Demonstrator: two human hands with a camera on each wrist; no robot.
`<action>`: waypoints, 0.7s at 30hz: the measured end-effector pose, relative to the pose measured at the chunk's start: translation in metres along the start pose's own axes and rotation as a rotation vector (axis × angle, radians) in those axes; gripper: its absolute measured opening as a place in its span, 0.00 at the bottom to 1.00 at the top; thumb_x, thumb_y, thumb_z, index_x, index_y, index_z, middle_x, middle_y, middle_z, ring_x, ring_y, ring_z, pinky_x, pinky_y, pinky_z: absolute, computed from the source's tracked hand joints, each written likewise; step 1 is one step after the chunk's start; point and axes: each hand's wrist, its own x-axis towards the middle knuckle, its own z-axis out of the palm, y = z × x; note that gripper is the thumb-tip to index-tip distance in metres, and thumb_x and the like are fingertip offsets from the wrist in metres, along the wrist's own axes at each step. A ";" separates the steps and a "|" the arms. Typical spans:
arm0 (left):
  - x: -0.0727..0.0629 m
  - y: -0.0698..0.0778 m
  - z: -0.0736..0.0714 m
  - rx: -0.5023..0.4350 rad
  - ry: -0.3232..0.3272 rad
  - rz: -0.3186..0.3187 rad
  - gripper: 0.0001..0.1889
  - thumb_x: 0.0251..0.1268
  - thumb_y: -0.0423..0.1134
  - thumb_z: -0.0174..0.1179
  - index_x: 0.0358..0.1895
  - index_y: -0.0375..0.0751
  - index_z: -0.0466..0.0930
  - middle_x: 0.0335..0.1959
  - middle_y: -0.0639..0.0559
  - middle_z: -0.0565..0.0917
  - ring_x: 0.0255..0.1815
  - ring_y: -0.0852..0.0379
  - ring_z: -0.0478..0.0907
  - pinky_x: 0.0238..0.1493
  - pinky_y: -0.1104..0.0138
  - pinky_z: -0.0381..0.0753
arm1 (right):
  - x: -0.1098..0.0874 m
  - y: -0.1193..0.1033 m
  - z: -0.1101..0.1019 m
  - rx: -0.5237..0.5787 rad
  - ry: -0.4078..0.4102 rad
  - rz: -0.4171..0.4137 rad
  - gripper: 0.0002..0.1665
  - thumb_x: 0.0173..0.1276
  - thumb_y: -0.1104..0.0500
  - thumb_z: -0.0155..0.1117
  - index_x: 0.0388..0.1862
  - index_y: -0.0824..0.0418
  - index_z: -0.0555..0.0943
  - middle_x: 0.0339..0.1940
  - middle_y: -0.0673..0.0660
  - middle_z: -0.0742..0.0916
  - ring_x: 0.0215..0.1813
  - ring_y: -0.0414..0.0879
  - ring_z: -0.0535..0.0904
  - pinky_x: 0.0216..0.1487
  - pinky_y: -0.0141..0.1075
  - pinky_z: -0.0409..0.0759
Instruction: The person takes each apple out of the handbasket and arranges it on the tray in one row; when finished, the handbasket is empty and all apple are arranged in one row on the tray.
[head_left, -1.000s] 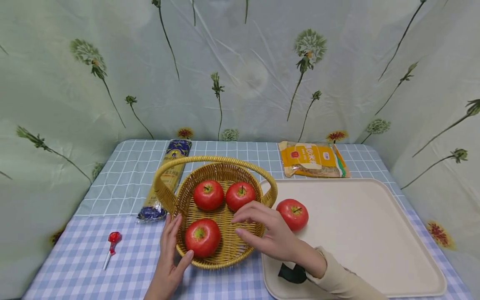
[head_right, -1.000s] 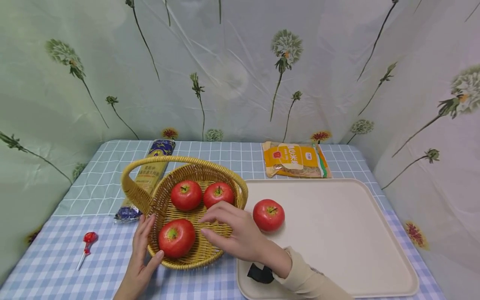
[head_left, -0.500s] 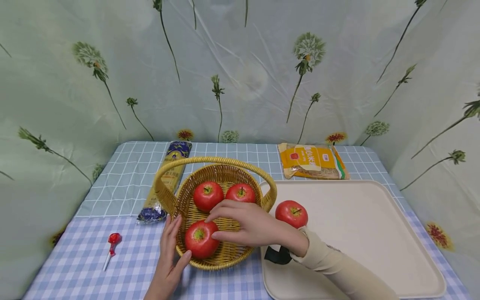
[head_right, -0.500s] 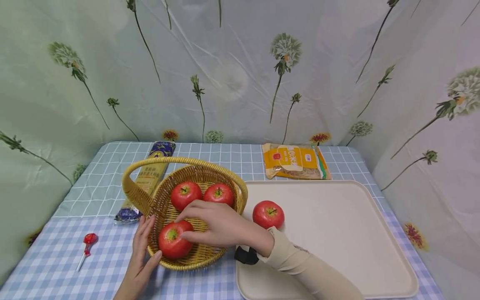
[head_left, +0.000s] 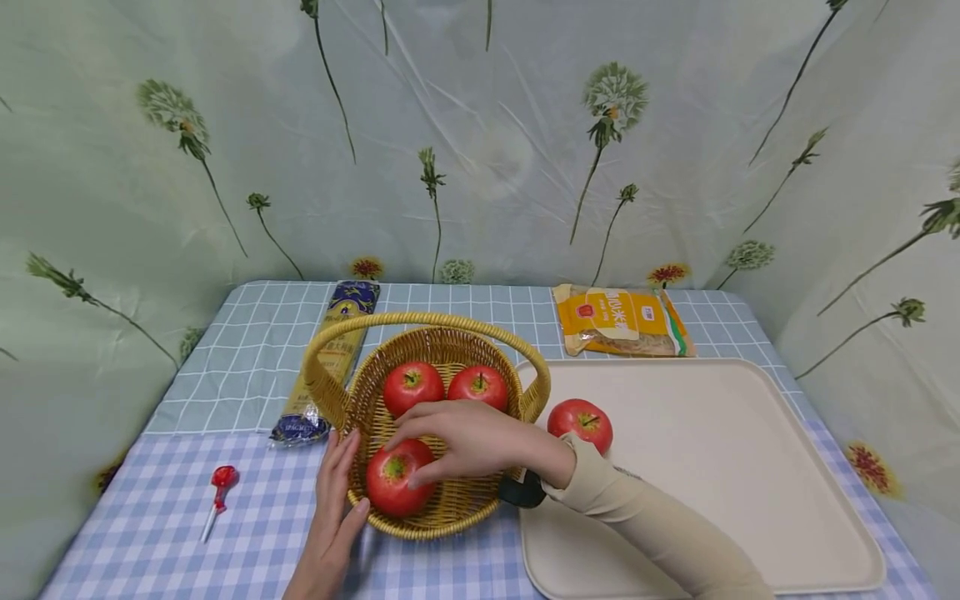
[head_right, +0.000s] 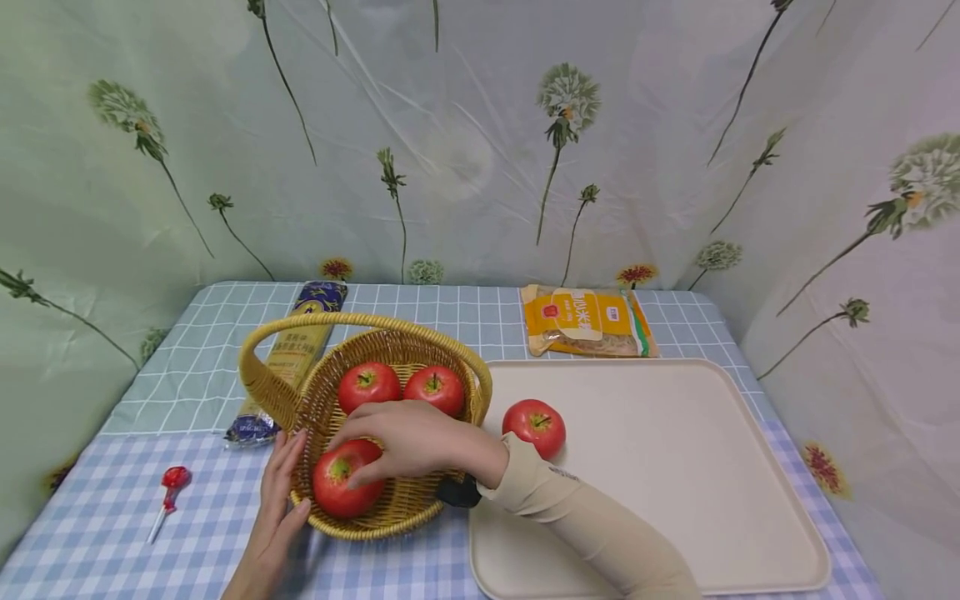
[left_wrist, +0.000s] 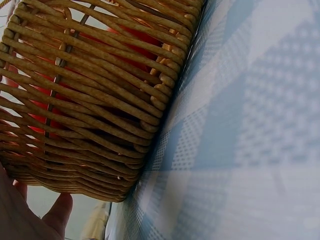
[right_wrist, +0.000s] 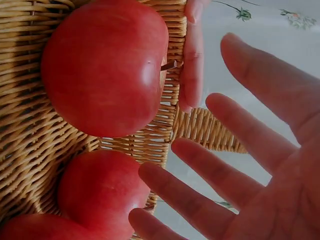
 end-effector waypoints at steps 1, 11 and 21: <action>0.000 0.000 0.000 -0.006 -0.001 -0.002 0.34 0.66 0.28 0.45 0.75 0.41 0.47 0.75 0.44 0.47 0.74 0.46 0.27 0.64 0.44 0.33 | 0.002 0.000 0.000 -0.015 -0.012 0.003 0.26 0.62 0.42 0.66 0.59 0.46 0.78 0.60 0.43 0.78 0.63 0.33 0.68 0.60 0.33 0.67; 0.000 0.002 0.001 -0.016 0.007 -0.038 0.33 0.67 0.31 0.42 0.75 0.42 0.48 0.75 0.47 0.47 0.75 0.49 0.28 0.63 0.39 0.31 | 0.016 0.001 0.007 -0.084 -0.160 0.073 0.30 0.56 0.44 0.72 0.59 0.41 0.79 0.65 0.45 0.75 0.64 0.36 0.68 0.57 0.36 0.70; 0.000 0.000 0.001 -0.022 0.011 -0.027 0.34 0.65 0.29 0.45 0.75 0.42 0.48 0.75 0.46 0.48 0.74 0.49 0.28 0.63 0.38 0.32 | 0.020 0.005 0.009 -0.070 -0.199 0.045 0.32 0.53 0.48 0.75 0.59 0.40 0.78 0.59 0.39 0.77 0.62 0.33 0.68 0.58 0.36 0.68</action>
